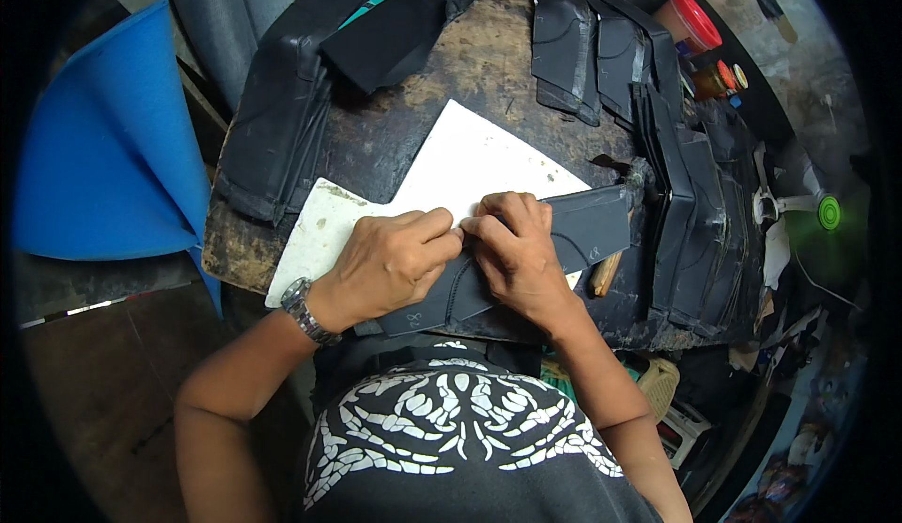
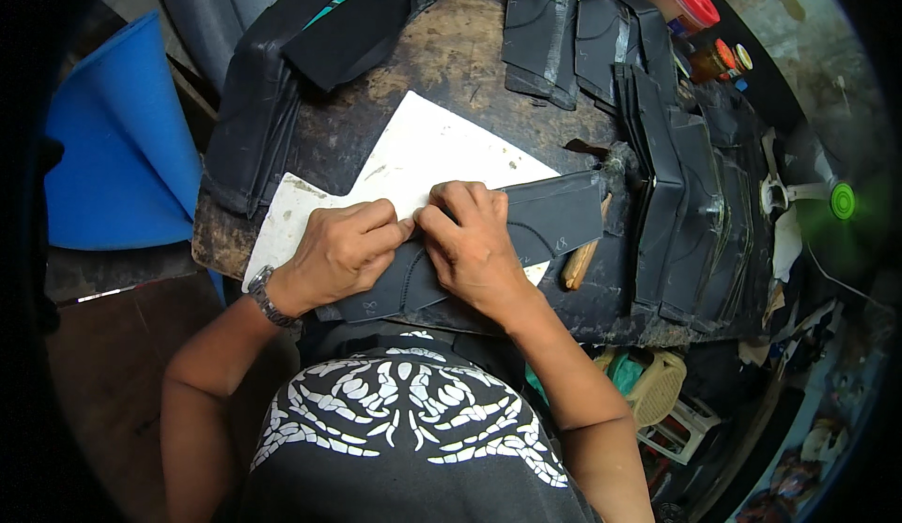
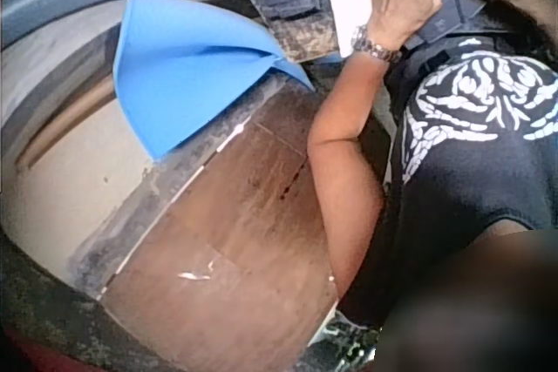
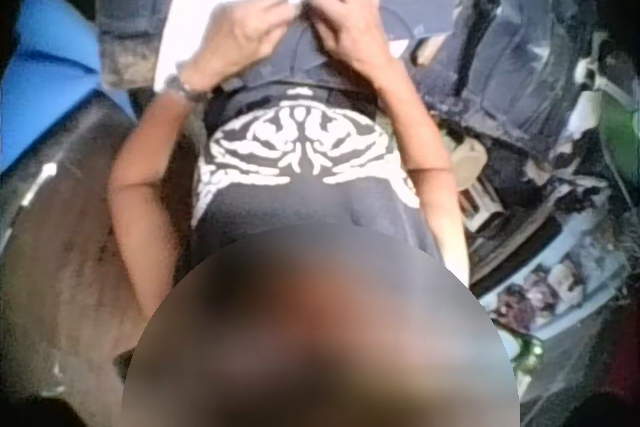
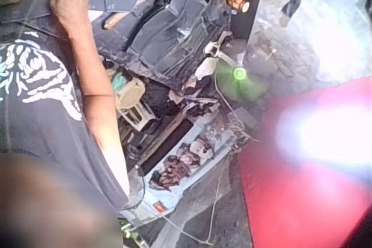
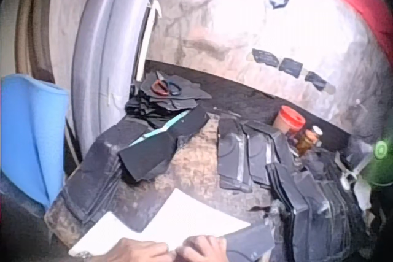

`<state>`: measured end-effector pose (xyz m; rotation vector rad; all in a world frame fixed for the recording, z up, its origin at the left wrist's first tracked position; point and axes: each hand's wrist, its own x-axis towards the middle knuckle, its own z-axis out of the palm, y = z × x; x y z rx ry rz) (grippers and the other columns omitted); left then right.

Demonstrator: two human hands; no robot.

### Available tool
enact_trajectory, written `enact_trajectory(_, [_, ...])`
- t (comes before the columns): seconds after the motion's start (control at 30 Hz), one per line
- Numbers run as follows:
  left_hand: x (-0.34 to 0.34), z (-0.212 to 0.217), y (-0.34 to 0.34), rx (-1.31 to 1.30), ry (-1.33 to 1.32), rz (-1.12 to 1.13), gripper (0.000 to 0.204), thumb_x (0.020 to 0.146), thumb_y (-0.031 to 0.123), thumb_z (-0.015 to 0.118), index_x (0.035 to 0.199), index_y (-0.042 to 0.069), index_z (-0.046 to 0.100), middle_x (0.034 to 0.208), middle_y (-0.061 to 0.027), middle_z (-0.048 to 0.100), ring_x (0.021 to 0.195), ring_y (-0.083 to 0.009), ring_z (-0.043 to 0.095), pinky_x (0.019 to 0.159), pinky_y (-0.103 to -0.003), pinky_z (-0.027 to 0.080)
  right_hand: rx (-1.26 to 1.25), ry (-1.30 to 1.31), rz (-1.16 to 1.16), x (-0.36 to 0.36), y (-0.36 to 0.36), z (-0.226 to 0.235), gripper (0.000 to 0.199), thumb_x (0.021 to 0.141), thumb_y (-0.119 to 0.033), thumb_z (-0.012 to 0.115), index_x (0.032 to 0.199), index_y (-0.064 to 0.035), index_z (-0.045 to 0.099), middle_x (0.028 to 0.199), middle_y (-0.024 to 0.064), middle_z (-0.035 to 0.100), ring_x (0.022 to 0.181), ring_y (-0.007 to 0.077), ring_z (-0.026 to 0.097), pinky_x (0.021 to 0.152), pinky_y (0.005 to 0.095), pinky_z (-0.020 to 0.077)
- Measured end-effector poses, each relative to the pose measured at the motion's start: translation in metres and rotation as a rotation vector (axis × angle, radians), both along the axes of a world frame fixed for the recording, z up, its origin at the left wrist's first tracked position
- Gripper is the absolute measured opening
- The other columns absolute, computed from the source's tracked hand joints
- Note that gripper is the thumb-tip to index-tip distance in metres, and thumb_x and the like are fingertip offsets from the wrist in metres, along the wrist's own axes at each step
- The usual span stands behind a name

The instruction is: The person repeatedly aligns black rubber shoe parts on a white board and taps them with a hammer to flatten or shape the edges. The person handles multiple similar parts one at a time, turning them over and repositioning them on the board.

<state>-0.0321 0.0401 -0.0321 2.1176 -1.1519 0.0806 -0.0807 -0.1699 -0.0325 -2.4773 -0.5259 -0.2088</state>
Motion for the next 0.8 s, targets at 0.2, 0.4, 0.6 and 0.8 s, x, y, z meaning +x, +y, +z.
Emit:
enact_trajectory(0.2, [0.002,0.0,0.004,0.066,-0.135,0.004,0.004,0.089,0.005,0.069,0.093,0.004,0.067,0.083,-0.0045,0.057,0.073,-0.0174,0.063,0.059,-0.032,0.052,0.058,-0.075,0.029,-0.006,-0.015,-0.003,0.037,0.082,-0.002,0.076,0.118,-0.0007,0.067,0.115,0.0117,0.063,0.112,0.0316,0.059,0.096,0.0415,0.0474])
enact_trajectory(0.4, [0.01,0.002,0.009,0.127,-0.31,-0.111,0.002,0.089,0.008,0.067,0.09,0.007,0.068,0.085,-0.0014,0.062,0.076,-0.0137,0.061,0.06,-0.028,0.05,0.012,-0.139,0.045,-0.005,-0.017,-0.003,0.037,0.08,0.001,0.077,0.116,0.0014,0.068,0.115,0.0127,0.064,0.112,0.0321,0.06,0.097,0.0411,0.0526])
enact_trajectory(0.6, [0.012,0.003,0.007,0.135,-0.369,-0.176,0.002,0.083,0.01,0.066,0.082,0.008,0.066,0.088,-0.0009,0.064,0.08,-0.0137,0.061,0.063,-0.028,0.046,0.015,-0.079,0.087,-0.007,-0.021,0.004,0.048,0.071,0.005,0.076,0.119,0.0017,0.071,0.118,0.0138,0.064,0.111,0.0345,0.061,0.096,0.0441,0.0538])
enact_trajectory(0.8, [0.013,-0.001,0.005,0.106,-0.403,-0.201,0.008,0.081,0.009,0.066,0.074,0.01,0.063,0.081,-0.0002,0.059,0.079,-0.0139,0.058,0.064,-0.029,0.044,-0.03,-0.125,0.16,-0.003,-0.02,0.003,0.053,0.067,0.001,0.075,0.12,0.002,0.071,0.119,0.0153,0.063,0.112,0.0353,0.061,0.097,0.0446,0.0541])
